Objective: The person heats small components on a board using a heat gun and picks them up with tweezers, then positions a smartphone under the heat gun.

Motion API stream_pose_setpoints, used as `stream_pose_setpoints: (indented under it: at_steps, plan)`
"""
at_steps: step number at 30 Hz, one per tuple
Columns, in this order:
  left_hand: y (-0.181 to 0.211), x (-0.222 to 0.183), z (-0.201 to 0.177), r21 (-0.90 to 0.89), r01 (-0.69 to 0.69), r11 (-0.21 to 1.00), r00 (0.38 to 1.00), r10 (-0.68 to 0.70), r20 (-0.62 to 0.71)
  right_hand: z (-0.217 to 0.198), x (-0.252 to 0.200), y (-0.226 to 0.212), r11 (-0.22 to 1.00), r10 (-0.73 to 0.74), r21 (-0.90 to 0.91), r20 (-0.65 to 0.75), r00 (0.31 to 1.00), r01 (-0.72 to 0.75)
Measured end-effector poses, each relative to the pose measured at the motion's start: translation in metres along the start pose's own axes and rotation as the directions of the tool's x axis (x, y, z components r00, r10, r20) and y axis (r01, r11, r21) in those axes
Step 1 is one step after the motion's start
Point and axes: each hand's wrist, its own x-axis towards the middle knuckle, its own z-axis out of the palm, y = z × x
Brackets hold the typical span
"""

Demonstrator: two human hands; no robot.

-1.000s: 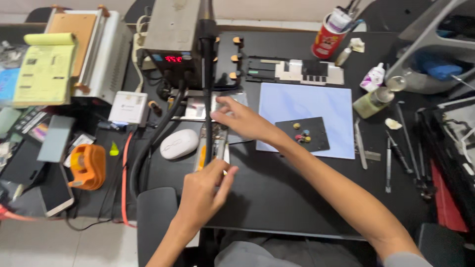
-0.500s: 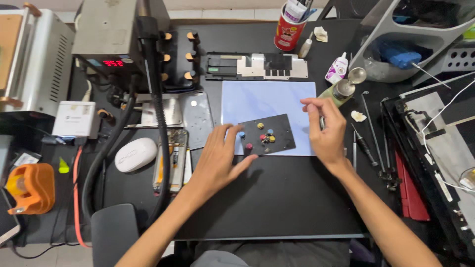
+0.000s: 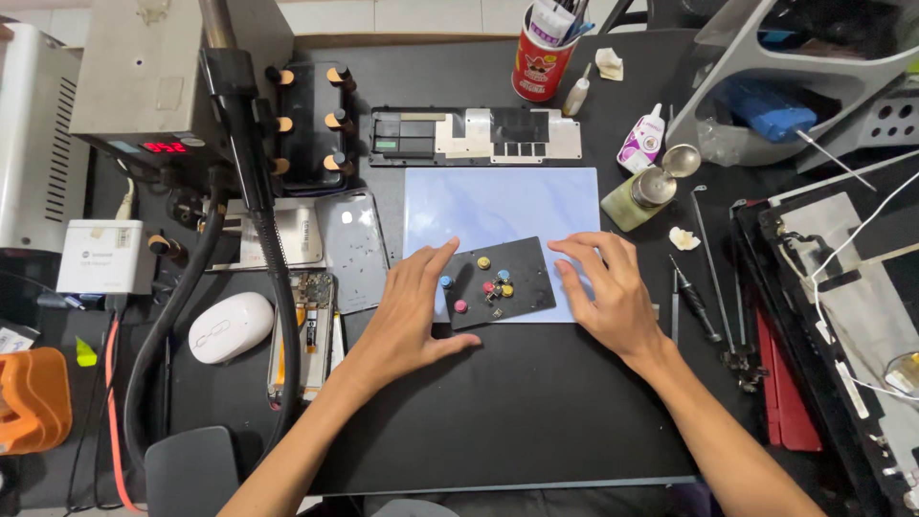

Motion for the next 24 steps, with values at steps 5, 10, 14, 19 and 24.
stream_pose_setpoints:
  at_steps: [5,10,14,19,24]
  plan:
    - [-0.0011,0.0009,-0.0002,0.049,0.016,0.999,1.0,-0.017,0.021,0.0018,-0.0028,0.0005,1.0,0.004,-0.016,-0.012,1.0,-0.004]
    - [-0.0009,0.0013,-0.0033,0.031,0.035,0.999,0.999,-0.035,0.027,0.0042,-0.004,-0.0009,1.0,0.017,0.019,-0.016,1.0,-0.017]
    - [-0.0002,-0.0005,-0.0035,0.025,0.048,0.999,0.998,-0.049,0.03,0.0043,-0.0048,-0.0008,0.999,0.042,0.035,-0.02,0.999,-0.041]
    - [0.0013,0.0009,-0.0036,0.039,0.058,0.998,0.997,-0.059,0.041,0.003,-0.0059,-0.0018,0.999,0.026,0.037,-0.028,0.999,-0.025]
    - [0.0033,-0.0002,-0.0017,0.073,0.023,0.997,0.999,-0.025,0.032,0.0031,-0.007,-0.0016,0.997,0.056,0.047,-0.015,0.998,-0.055]
